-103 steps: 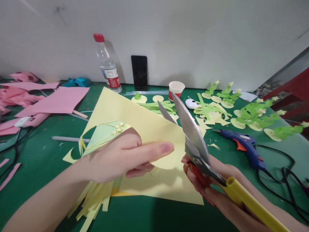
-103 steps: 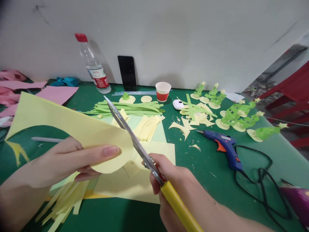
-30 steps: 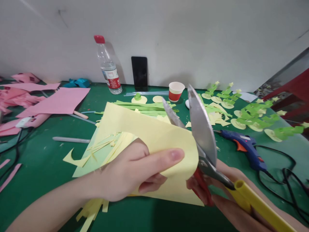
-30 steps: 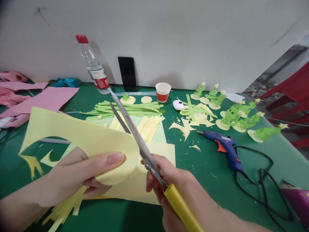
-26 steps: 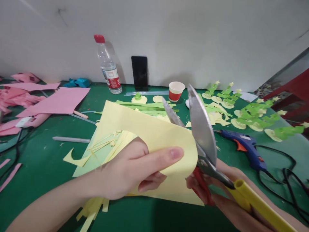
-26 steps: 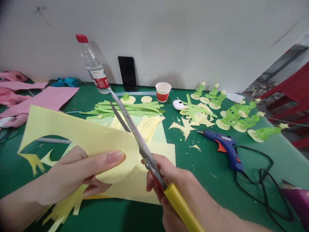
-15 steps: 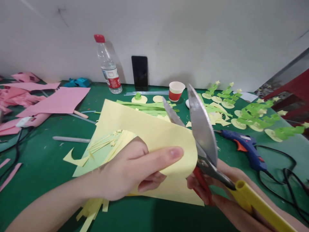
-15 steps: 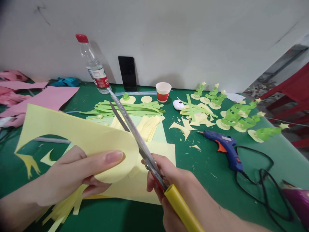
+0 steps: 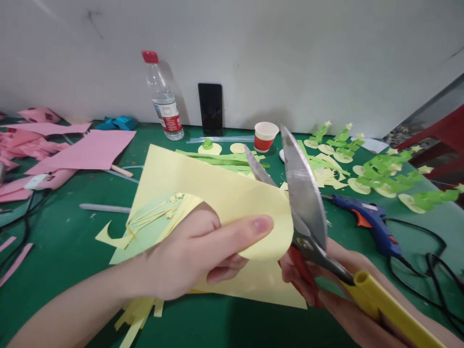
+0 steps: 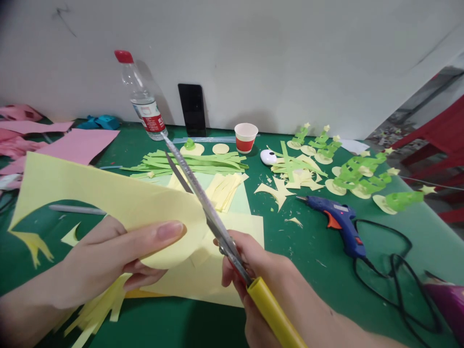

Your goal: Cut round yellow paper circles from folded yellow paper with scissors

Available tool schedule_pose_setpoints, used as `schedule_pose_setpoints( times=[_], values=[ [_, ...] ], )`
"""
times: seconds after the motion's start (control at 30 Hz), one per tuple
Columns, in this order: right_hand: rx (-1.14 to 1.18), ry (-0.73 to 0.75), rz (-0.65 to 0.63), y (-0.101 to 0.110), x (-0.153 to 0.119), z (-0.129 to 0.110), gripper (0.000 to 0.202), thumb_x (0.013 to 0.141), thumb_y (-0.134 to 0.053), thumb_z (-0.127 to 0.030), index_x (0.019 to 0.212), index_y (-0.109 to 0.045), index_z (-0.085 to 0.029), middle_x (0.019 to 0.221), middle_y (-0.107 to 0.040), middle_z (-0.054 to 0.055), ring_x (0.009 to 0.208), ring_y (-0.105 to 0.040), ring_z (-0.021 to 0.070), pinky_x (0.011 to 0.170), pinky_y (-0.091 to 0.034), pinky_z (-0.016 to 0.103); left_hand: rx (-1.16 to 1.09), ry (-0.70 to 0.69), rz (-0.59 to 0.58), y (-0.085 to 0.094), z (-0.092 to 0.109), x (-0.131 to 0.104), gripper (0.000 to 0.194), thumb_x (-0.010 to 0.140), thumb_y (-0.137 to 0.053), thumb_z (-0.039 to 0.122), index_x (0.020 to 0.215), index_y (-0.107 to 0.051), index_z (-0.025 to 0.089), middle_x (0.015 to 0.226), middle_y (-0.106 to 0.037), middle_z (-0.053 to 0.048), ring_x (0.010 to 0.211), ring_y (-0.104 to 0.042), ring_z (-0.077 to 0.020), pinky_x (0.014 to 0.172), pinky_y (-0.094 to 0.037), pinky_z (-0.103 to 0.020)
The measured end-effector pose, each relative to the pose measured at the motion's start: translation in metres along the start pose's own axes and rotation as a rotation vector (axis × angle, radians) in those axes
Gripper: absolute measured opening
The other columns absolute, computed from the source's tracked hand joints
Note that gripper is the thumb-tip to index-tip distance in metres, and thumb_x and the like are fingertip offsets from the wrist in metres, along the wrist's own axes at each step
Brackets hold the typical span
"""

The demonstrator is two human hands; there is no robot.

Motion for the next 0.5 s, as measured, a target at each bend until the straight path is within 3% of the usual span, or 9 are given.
schedule_pose_setpoints(
  times=[0.2,0.33,0.5],
  values=[
    [-0.061,-0.042,0.016,0.003,-0.001,-0.004,0.031,0.07,-0.041,-0.014,0.093,-0.058,-0.027,0.073,-0.065,0.003,0.071,-0.064,0.0217,0.058,-0.053,0.027,0.053,0.021,0.071,0.003,-0.004,-0.002,0.044,0.082,-0.047,0.045,0.054,-0.026,0.019,0.044,-0.019,0.009,0.038,-0.018,-0.0044,0.034,-0.015,-0.019],
    [-0.061,-0.041,0.031,0.004,-0.005,0.001,0.026,0.07,-0.047,-0.017,0.088,-0.063,-0.027,0.079,-0.068,0.003,0.072,-0.066,0.0217,0.061,-0.055,0.027,0.041,0.078,0.006,0.0,-0.004,-0.002,0.04,0.083,-0.045,0.044,0.056,-0.03,0.019,0.045,-0.02,0.009,0.039,-0.019,-0.0051,0.035,-0.017,-0.019],
    [-0.024,-0.1,0.076,0.005,-0.014,0.014,0.015,0.071,-0.056,-0.022,0.081,-0.067,-0.023,0.082,-0.07,0.002,0.068,-0.068,0.0172,0.068,-0.055,0.022,0.005,0.048,-0.001,0.0,0.0,-0.001,0.042,0.084,-0.045,0.039,0.052,-0.028,0.019,0.043,-0.02,0.009,0.036,-0.02,-0.0042,0.033,-0.018,-0.018]
  ],
)
Point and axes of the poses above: each hand's wrist, its own x-axis towards the middle knuckle, its own y-axis out of the back of the hand, z = x × y, the point moved 4 cm from there along x, towards the middle knuckle
